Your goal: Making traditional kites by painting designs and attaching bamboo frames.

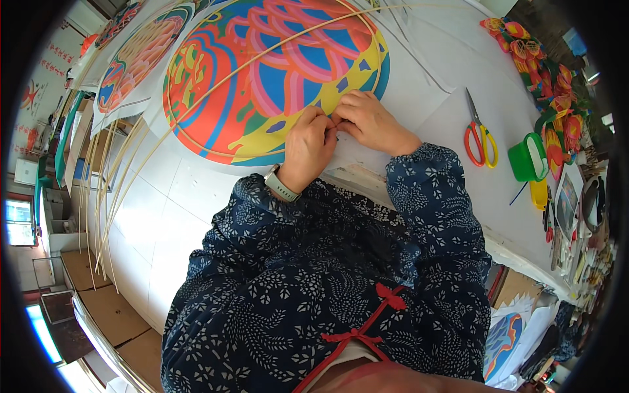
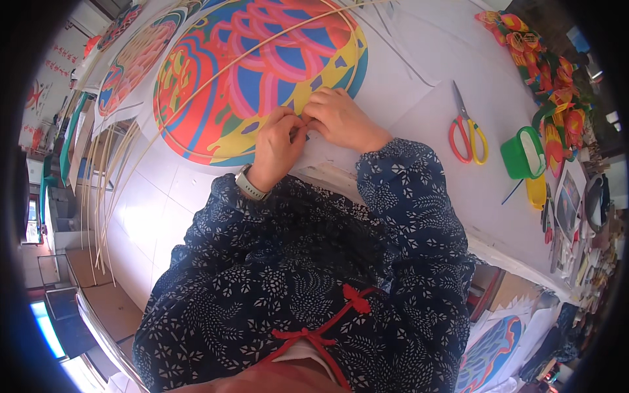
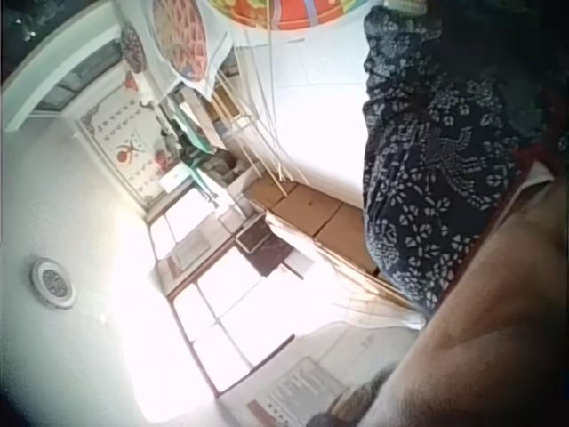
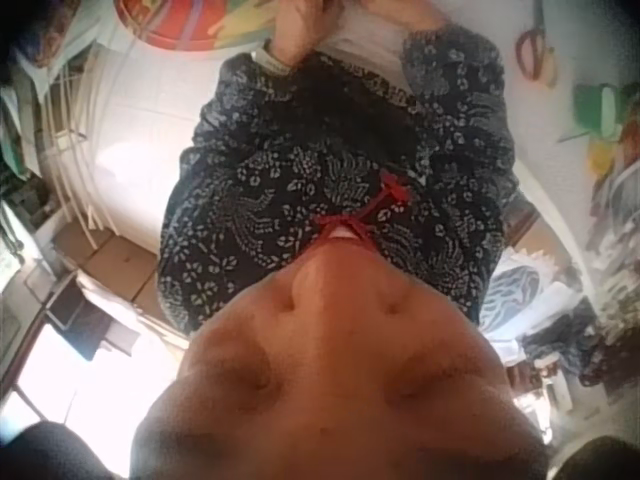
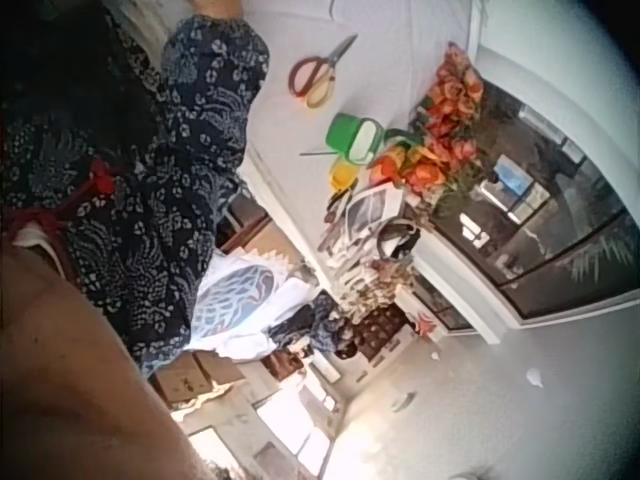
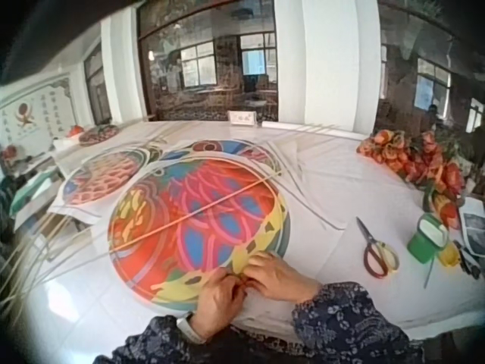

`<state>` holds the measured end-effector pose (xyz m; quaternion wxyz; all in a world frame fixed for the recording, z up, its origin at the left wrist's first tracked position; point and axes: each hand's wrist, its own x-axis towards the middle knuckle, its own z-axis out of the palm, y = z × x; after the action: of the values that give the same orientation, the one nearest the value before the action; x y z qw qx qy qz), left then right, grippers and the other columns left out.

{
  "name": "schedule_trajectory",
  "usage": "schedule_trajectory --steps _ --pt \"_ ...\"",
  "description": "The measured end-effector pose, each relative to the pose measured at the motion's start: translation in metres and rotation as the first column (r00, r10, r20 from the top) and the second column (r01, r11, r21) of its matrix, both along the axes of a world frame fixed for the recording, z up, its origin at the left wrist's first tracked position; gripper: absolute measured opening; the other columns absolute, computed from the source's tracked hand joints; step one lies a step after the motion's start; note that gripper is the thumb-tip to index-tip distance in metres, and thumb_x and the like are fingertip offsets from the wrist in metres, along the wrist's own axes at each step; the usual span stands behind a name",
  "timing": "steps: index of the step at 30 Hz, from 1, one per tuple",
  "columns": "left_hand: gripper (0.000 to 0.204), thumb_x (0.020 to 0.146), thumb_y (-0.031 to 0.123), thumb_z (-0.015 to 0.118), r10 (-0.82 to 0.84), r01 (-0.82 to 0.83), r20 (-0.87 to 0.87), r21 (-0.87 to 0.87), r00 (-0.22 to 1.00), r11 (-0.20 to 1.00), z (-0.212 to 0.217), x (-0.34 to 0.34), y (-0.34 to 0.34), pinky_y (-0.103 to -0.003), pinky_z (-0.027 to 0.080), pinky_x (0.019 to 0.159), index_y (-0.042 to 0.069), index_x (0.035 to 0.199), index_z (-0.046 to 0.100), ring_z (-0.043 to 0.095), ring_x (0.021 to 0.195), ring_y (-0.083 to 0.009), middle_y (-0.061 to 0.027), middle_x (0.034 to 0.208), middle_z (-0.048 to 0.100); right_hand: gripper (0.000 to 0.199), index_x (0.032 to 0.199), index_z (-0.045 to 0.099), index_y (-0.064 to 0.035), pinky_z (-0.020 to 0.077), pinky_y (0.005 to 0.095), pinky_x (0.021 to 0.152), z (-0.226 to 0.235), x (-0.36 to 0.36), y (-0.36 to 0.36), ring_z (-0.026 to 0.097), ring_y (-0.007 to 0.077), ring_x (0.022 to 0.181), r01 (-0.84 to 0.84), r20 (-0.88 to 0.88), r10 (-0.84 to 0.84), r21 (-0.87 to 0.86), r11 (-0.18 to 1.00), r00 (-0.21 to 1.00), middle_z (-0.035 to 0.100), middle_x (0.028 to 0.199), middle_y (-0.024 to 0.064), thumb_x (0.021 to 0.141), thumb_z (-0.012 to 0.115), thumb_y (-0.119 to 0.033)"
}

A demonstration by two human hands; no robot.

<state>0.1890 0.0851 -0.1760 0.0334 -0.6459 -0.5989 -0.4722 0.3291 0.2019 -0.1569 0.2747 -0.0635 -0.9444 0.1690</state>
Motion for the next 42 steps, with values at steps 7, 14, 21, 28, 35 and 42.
schedule_trajectory --steps 7,14,21,28,35,42 --pt "0.011 0.071 -0.005 0.068 -0.003 0.003 0.001 -0.018 1.000 1.000 -0.001 -0.003 0.001 -0.034 0.049 0.058 -0.002 0.080 0.062 0.061 0.066 -0.0256 -0.0123 0.087 0.058 0.010 0.086 0.062 -0.0069 0.0394 0.0359 0.087 0.000 0.004 0.004 0.053 0.0245 0.096 0.023 0.001 -0.023 0.001 1.000 1.000 0.056 0.089 0.0044 0.078 0.068 -0.007" --pt "0.010 0.069 -0.002 0.067 -0.011 0.012 0.025 -0.061 1.000 0.998 0.000 -0.002 -0.001 -0.040 0.047 0.061 0.000 0.077 0.062 0.060 0.072 -0.0325 -0.0137 0.086 0.058 0.010 0.085 0.062 -0.0065 0.0406 0.0363 0.087 0.000 0.005 0.004 0.053 0.0247 0.095 0.027 -0.002 -0.027 0.027 0.999 1.000 0.056 0.088 0.0045 0.077 0.068 -0.007" --pt "0.010 0.075 -0.004 0.069 -0.034 0.041 0.068 -0.098 0.997 0.994 0.001 -0.008 -0.005 -0.030 0.051 0.058 -0.002 0.084 0.063 0.064 0.066 -0.0205 -0.0108 0.089 0.059 0.010 0.083 0.063 -0.0061 0.0445 0.0350 0.080 -0.010 0.008 0.023 0.055 0.0254 0.091 -0.007 -0.036 0.000 -0.176 0.984 0.999 0.057 0.086 0.0055 0.075 0.070 -0.005" --pt "0.012 0.074 0.002 0.071 0.033 -0.026 0.066 -0.108 0.997 0.994 0.011 0.008 0.001 -0.037 0.048 0.060 0.002 0.083 0.064 0.062 0.068 -0.0283 -0.0109 0.089 0.060 0.011 0.082 0.064 -0.0058 0.0455 0.0359 0.078 -0.008 0.007 0.029 0.055 0.0266 0.090 -0.008 -0.069 -0.004 -0.172 0.985 0.998 0.058 0.086 0.0063 0.074 0.071 -0.004" --pt "0.010 0.075 0.005 0.073 0.104 -0.104 -0.134 0.005 0.986 0.995 0.002 0.013 0.006 -0.035 0.048 0.059 0.002 0.081 0.065 0.062 0.066 -0.0261 -0.0096 0.085 0.060 0.011 0.080 0.064 -0.0060 0.0446 0.0377 0.080 -0.017 0.009 0.021 0.055 0.0276 0.092 -0.003 -0.093 -0.010 -0.135 0.991 0.996 0.058 0.087 0.0070 0.073 0.072 -0.006" --pt "0.014 0.075 0.008 0.074 0.109 -0.113 -0.091 -0.040 0.990 0.993 0.001 0.015 0.005 -0.041 0.046 0.060 0.004 0.077 0.061 0.059 0.070 -0.0319 -0.0087 0.084 0.058 0.011 0.079 0.063 -0.0068 0.0446 0.0377 0.080 -0.012 0.012 0.020 0.055 0.0277 0.092 0.008 -0.101 -0.024 -0.154 0.988 0.995 0.058 0.087 0.0069 0.072 0.072 -0.008"
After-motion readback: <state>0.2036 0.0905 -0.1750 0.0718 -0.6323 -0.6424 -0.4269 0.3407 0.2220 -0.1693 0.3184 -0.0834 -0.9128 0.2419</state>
